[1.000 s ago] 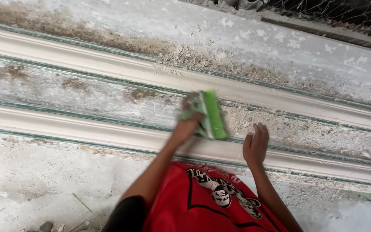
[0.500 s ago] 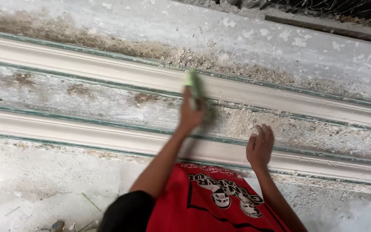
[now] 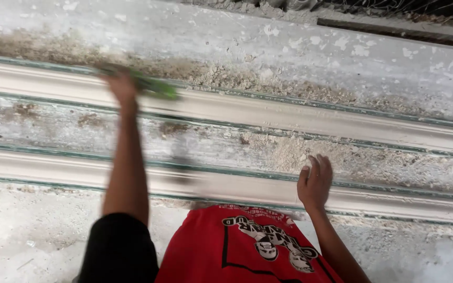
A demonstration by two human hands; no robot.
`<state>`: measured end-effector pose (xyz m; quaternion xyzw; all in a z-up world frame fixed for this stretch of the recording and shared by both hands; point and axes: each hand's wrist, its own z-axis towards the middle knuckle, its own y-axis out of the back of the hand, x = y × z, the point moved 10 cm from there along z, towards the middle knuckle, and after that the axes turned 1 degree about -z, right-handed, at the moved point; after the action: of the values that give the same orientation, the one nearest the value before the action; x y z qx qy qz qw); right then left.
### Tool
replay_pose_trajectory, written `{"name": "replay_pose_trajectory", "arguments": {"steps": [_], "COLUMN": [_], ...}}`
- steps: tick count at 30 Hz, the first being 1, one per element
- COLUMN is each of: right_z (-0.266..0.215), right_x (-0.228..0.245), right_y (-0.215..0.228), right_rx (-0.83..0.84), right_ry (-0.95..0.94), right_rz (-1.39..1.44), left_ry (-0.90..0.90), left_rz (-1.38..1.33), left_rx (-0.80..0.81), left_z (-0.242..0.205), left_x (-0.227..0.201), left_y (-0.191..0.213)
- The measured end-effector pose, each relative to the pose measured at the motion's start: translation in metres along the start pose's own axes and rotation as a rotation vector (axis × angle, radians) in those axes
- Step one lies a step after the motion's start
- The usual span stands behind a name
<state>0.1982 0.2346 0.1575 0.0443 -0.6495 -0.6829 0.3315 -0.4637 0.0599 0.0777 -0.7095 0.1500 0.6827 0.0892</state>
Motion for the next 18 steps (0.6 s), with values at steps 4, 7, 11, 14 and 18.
{"name": "replay_pose_trajectory", "arguments": {"steps": [4,7,11,14,18], "right_z": [-0.006,-0.005,-0.005,-0.001,0.001], "right_x": [-0.010,-0.005,-0.008,-0.002,0.006], "right_y": [-0.007,-0.005,-0.007,-0.001,0.006], "right_rx": [0.057,0.026,0.044,0.029,0.004], "right_ry": [-0.030,0.018,0.014,-0.012,0.003], "right_rz": [-0.056,-0.023,-0.022,-0.021,-0.040], "left_ry": [0.011,0.265,0.264,-0.041,-0.143], "left_rz": [0.280,-0.068,-0.012,-0.012,0.162], "left_rx": [0.236,0.487,0.564,0.409,-0.038], "left_z": [-0.154,-0.203,-0.124,-0.039,0.006], "left_x": [-0.017,-0.094,-0.043,-0.079,-0.043], "left_y": [-0.168,-0.235,-0.184,-0.096,-0.056]}}
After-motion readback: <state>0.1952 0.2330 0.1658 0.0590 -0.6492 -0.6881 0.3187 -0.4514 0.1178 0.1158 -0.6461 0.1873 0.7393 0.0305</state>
